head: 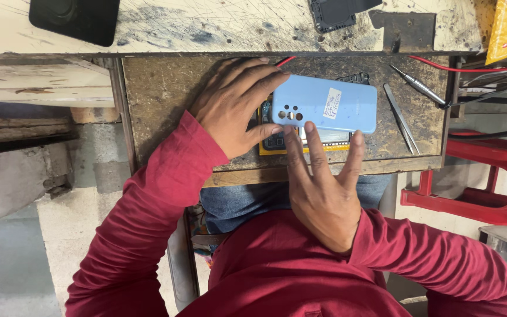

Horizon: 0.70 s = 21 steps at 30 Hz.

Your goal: The person assembles a smartphone by connecting a new display to the motherboard, installing the battery, and attaching the back cover. They then connect a charging cable to test the device.

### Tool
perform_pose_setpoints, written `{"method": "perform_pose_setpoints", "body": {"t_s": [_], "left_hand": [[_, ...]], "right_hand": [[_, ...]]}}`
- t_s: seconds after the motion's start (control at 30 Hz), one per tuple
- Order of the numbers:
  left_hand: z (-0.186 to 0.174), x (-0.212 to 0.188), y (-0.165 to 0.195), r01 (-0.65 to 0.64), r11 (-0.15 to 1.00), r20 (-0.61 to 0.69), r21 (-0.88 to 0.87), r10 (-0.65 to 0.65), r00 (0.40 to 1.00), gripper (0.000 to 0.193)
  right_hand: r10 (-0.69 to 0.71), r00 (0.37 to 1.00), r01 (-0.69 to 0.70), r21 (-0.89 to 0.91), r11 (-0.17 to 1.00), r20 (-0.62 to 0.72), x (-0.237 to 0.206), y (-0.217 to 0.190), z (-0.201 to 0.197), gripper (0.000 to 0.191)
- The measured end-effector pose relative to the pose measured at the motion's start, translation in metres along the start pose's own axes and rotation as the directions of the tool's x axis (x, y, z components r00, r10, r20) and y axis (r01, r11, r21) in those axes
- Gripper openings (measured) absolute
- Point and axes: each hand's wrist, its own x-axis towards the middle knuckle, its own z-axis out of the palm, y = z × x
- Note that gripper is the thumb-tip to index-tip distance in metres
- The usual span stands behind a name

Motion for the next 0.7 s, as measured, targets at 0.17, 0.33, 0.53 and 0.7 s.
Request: {"method": "perform_pose_setpoints", "body": {"t_s": [0.17,0.33,0.53,0.7], "left_hand": [[-0.001,0.001,0.000,0.007,1.000,0.020,-0.001,-0.007,1.000,0.084],[0.000,0.003,-0.001,-0.015,1.000,0.033,0.016,0.014,0.999,0.083],[-0.003,0.003,0.000,-0.017,1.000,0.033,0.005,0.016,0.999,0.083],[-0.003,0.001,-0.001,-0.012,1.000,0.032,0.002,0.012,0.999,0.083]], "right_hand": [[-0.049,0.998,0.046,-0.094,0.994,-0.031,0.002,-0.002,-0.006,0.045],[-0.096,0.995,0.091,-0.139,0.986,-0.033,0.001,0.001,-0.004,0.052],[-0.072,0.997,0.070,-0.046,0.996,-0.039,-0.001,0.005,-0.002,0.050],[-0.026,0.999,0.030,0.134,0.991,-0.036,-0.004,0.012,0.003,0.041]]}}
